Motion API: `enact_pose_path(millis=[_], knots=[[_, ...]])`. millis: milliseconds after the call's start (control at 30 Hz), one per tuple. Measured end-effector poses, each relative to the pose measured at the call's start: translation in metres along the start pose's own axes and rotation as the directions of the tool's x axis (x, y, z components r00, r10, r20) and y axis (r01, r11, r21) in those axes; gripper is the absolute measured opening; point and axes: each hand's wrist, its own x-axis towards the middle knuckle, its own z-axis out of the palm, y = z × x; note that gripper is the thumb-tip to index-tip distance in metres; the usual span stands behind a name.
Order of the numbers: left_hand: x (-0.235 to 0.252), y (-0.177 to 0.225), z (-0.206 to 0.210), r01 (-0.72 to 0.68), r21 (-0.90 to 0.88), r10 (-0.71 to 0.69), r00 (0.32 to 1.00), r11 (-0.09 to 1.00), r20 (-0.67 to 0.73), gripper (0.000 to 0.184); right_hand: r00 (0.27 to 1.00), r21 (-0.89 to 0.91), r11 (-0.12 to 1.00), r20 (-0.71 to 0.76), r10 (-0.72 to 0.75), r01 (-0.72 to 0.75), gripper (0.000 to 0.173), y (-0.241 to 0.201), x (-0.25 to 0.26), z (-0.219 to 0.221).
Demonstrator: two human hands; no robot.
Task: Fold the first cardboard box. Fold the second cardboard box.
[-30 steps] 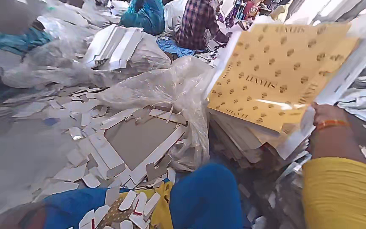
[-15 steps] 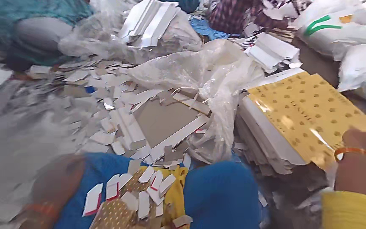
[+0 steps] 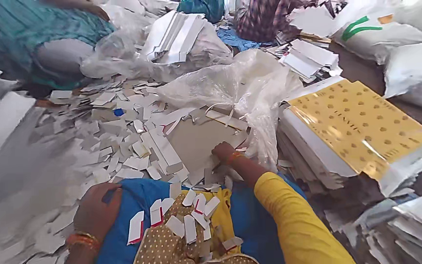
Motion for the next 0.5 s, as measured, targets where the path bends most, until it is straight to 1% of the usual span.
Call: enact_pose_path(millis=[33,67,133,167,200,233,267,300,333,400,433,467,500], knots=[[-0.003,-0.001,0.0,-0.003,-0.016,0.003,1.0,1.0,-0.009,0.026,1.0,0.002,1.0,-0.002,-0.008,0.008,0.028,0.001,-0.007,-0.004],[-0.003,-0.001,-0.001,-0.013,-0.031,0.012,1.0,0.999,-0.018,0.026,0.999,0.035,0.999,-0.039,-0.014,0.015,0.026,0.003,-0.016,-0.014],[0.0,0.0,-0.001,-0.032,-0.052,0.031,0.999,0.998,-0.028,0.026,0.974,0.152,0.988,-0.224,0.002,0.033,0.024,0.007,-0.042,-0.043],[0.0,0.0,0.0,-0.031,-0.058,0.029,0.999,0.998,-0.028,0.026,0.931,0.228,0.971,-0.363,0.023,0.065,0.023,0.005,-0.061,-0.057],[-0.001,0.002,0.0,-0.018,-0.064,0.017,1.0,0.998,-0.017,0.025,0.855,0.288,0.95,-0.517,0.049,0.12,0.02,0.0,-0.081,-0.07],[-0.002,0.003,-0.001,-0.007,-0.068,0.007,1.0,0.998,-0.006,0.025,0.754,0.324,0.925,-0.653,0.068,0.197,0.017,-0.005,-0.101,-0.081],[-0.002,0.004,-0.002,0.007,-0.069,-0.007,1.0,0.998,0.006,0.024,0.635,0.314,0.908,-0.769,0.072,0.277,0.012,-0.011,-0.119,-0.092],[-0.003,0.003,-0.003,0.027,-0.072,-0.026,0.999,0.997,0.022,0.026,0.542,0.299,0.894,-0.837,0.078,0.334,0.012,-0.018,-0.14,-0.103],[-0.003,0.003,-0.005,0.051,-0.089,-0.048,0.998,0.995,0.034,0.029,0.477,0.301,0.876,-0.874,0.095,0.377,0.016,-0.025,-0.162,-0.113],[0.0,0.003,-0.009,0.113,-0.173,-0.103,0.992,0.978,0.07,0.043,0.34,0.291,0.82,-0.932,0.126,0.494,0.027,-0.029,-0.203,-0.126],[0.003,0.004,-0.01,0.124,-0.239,-0.111,0.992,0.963,0.067,0.055,0.274,0.277,0.761,-0.952,0.135,0.586,0.032,-0.025,-0.219,-0.129],[0.007,0.007,-0.013,0.109,-0.323,-0.099,0.994,0.94,0.046,0.069,0.219,0.262,0.678,-0.964,0.151,0.687,0.038,-0.021,-0.231,-0.133],[0.012,0.014,-0.019,0.078,-0.416,-0.076,0.997,0.906,0.022,0.082,0.186,0.261,0.567,-0.964,0.187,0.781,0.042,-0.021,-0.242,-0.136]])
